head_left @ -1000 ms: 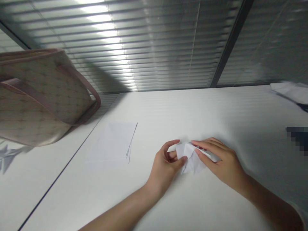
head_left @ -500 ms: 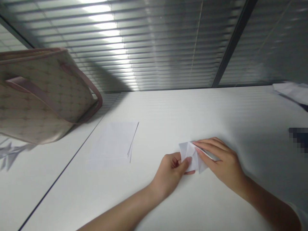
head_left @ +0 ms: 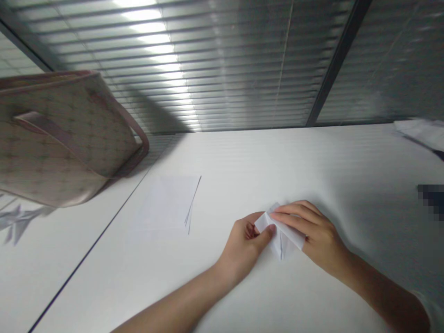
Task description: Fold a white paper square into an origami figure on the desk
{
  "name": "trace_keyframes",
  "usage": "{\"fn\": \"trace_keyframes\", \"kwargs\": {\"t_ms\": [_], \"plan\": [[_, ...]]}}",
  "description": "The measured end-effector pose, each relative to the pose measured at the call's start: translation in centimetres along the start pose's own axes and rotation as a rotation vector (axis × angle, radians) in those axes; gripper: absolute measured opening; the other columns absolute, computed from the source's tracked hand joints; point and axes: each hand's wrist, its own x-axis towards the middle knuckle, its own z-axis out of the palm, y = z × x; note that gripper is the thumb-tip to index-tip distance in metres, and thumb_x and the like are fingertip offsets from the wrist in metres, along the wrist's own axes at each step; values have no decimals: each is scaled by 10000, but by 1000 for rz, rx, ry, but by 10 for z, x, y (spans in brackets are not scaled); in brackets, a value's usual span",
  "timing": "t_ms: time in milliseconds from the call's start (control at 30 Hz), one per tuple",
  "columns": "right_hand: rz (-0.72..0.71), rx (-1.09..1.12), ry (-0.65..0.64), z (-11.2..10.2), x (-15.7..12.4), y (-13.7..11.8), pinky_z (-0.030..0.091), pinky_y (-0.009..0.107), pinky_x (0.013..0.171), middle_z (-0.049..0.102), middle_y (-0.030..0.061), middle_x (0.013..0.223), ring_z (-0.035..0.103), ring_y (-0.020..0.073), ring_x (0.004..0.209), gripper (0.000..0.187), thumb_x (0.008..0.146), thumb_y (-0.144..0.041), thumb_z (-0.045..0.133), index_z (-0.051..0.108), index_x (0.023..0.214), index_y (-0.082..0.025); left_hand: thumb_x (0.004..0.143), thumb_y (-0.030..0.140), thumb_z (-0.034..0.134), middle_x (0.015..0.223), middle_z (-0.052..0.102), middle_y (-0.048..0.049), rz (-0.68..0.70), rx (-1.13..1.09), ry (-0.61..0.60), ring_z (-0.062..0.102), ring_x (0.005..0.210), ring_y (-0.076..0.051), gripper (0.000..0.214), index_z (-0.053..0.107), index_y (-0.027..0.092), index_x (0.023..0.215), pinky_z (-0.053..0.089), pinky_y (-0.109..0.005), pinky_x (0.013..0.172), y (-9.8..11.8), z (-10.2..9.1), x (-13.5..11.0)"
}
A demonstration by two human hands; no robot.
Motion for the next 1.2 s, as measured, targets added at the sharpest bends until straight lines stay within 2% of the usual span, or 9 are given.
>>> {"fn": "trace_keyframes", "kwargs": {"t_ms": [67, 133, 267, 467, 600, 700, 800, 900, 1200], "plan": [[35, 64, -30, 1, 1, 0, 511, 381, 855, 695, 50, 1063, 600, 212, 984, 518, 780, 50, 455, 653, 1160, -241, 719, 377, 756, 667, 593, 23, -5, -20, 15, 508, 614, -125, 524, 619, 180, 1185, 393, -232, 597, 0, -1, 0], [116, 162, -53, 0, 2, 0, 519, 358, 847, 697, 35, 1047, 610, 200, 981, 511, 766, 38, 475, 650, 1144, -257, 728, 346, 750, 722, 650, -5, -18, -38, 22, 535, 617, -130, 565, 593, 191, 1248, 426, -242, 599, 0, -3, 2], [348, 317, -25, -2, 4, 0, 530, 316, 855, 693, 22, 1050, 635, 180, 992, 413, 780, -26, 529, 654, 1088, -269, 744, 305, 729, 852, 710, -61, -13, -69, 56, 598, 692, -154, 331, 719, 158, 1040, 478, -268, 638, -3, -8, 5], [525, 305, 132, 1, 3, 1, 542, 332, 794, 688, 53, 1051, 643, 205, 972, 212, 825, -205, 610, 664, 1026, -243, 725, 260, 747, 883, 739, -93, 70, -70, 124, 656, 786, -195, 225, 765, 166, 928, 494, -301, 721, -9, -14, 10], [618, 287, 205, 7, 0, -2, 546, 366, 802, 692, 67, 1078, 655, 217, 952, 255, 799, -208, 636, 637, 1053, -230, 708, 210, 744, 1288, 599, -112, 174, -19, 175, 637, 1005, -241, 145, 762, 188, 850, 499, -283, 748, -12, -12, 11], [570, 207, 247, 7, 1, -7, 521, 376, 849, 700, 42, 1011, 645, 215, 967, 248, 778, -155, 646, 651, 1008, -248, 711, 157, 733, 1433, 454, -90, 252, 49, 183, 642, 972, -217, 132, 710, 188, 837, 503, -258, 682, -14, -9, 9], [451, 129, 253, 4, 1, -12, 528, 329, 802, 702, 23, 950, 654, 191, 912, 256, 779, -91, 616, 653, 974, -252, 803, 121, 634, 1359, 508, -89, 493, 348, 139, 632, 897, -178, 313, 604, 239, 1091, 501, -258, 660, -18, -8, 5], [392, 119, 244, 1, 2, -15, 531, 276, 748, 705, 19, 936, 658, 169, 872, 292, 776, -41, 603, 645, 985, -241, 846, 96, 550, 1226, 553, -82, 676, 600, 85, 592, 967, -199, 517, 477, 279, 1324, 506, -293, 746, -21, -9, 3], [223, 82, 258, -5, 8, -25, 496, 243, 682, 659, 34, 865, 599, 135, 766, 250, 811, -23, 609, 648, 997, -185, 836, 64, 532, 1150, 521, -70, 798, 657, 131, 524, 1069, -207, 479, 516, 245, 1278, 479, -312, 862, -23, -6, -1]]}}
